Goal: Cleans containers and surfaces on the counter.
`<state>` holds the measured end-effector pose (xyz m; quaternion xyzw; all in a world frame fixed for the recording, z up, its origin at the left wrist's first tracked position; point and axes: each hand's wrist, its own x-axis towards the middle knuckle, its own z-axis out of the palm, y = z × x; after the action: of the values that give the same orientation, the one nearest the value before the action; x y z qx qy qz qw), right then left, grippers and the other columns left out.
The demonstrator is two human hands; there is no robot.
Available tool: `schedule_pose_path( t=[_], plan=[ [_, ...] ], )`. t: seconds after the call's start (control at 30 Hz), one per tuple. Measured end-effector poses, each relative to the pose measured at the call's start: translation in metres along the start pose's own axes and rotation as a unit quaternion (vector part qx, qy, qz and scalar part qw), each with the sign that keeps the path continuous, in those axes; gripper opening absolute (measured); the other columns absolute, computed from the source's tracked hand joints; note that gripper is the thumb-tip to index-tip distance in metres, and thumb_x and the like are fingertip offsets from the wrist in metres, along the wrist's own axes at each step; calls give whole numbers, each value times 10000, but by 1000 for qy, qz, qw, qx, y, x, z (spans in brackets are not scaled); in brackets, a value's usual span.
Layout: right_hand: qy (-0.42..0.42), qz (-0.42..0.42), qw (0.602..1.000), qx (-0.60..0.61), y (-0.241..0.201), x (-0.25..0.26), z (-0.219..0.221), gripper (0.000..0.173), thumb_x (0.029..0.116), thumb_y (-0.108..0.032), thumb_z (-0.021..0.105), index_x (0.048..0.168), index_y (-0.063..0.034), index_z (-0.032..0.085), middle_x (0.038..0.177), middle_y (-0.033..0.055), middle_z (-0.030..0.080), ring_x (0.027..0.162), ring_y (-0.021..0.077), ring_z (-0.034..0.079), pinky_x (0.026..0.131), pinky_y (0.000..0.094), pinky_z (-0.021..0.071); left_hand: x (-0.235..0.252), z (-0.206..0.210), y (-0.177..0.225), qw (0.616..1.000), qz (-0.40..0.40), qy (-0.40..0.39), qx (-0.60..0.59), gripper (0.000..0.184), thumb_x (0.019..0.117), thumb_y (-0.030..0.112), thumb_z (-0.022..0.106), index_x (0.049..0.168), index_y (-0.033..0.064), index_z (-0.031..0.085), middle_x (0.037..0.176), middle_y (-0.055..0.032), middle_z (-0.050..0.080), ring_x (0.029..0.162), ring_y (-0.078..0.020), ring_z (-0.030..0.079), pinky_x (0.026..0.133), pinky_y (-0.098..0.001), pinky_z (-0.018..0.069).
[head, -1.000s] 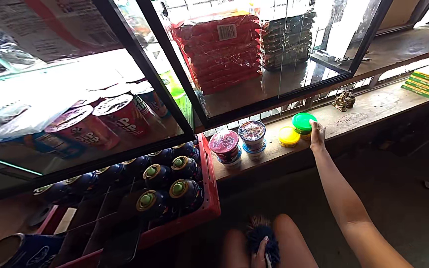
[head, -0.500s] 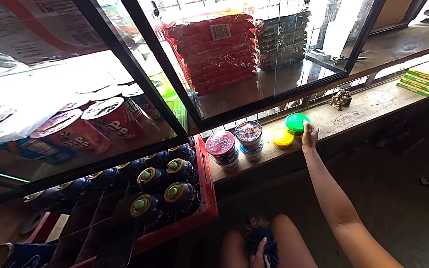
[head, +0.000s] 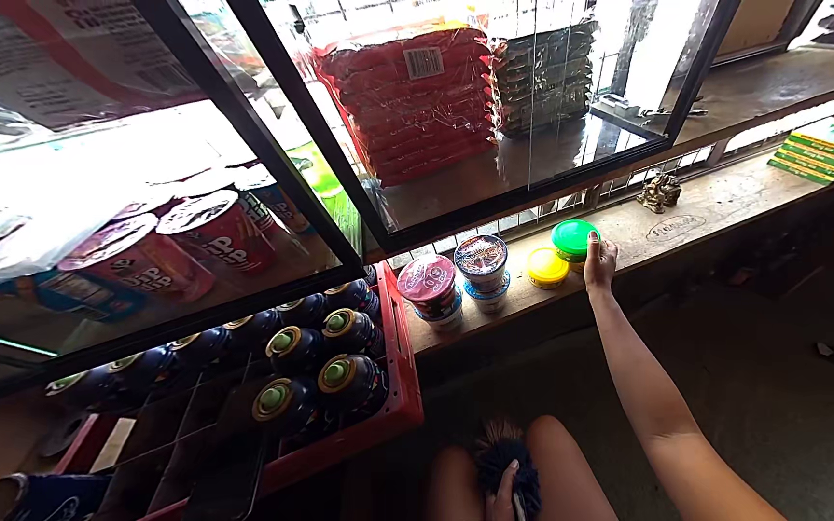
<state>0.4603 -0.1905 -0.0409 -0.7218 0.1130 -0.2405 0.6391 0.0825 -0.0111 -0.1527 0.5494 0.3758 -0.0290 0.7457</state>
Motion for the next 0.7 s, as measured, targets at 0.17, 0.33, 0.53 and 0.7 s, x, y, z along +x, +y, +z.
schedule_pose_path(
  t=[0.17,0.33,0.53,0.7],
  plan=[
    [-3,-4,1000,-2,0,-1,-1,542,1054,-458,472,1265,-6,683,1515,300,395,1418,391,393,1157,511,349,1,0,-1,1000,-5,3,1,330,1034,179,573,1255,-65,593,1170,-174,659,1085,-179,616,995,-357,491],
    [-8,-6,1000,-5,0,-1,-2,537,1057,-454,472,1248,-1,690,1516,293,398,1422,384,389,1160,506,344,1,0,-1,1000,-2,1,-2,336,1032,184,576,1264,-59,587,1159,-168,660,1081,-171,618,988,-352,496],
    [-13,-13,1000,-18,2,0,-3,562,1060,-459,452,1212,23,696,1531,310,380,1446,405,358,1173,519,323,1,0,-2,1000,-1,4,-1,331,1035,187,569,1246,-67,593,1140,-172,661,1065,-175,618,981,-355,498],
    [-16,-21,999,-22,3,-1,-4,574,1059,-464,447,1221,28,695,1516,317,393,1431,417,372,1170,531,324,0,1,0,1000,-2,5,-2,329,1033,178,572,1251,-68,589,1151,-173,659,1067,-175,617,984,-359,496]
  ],
)
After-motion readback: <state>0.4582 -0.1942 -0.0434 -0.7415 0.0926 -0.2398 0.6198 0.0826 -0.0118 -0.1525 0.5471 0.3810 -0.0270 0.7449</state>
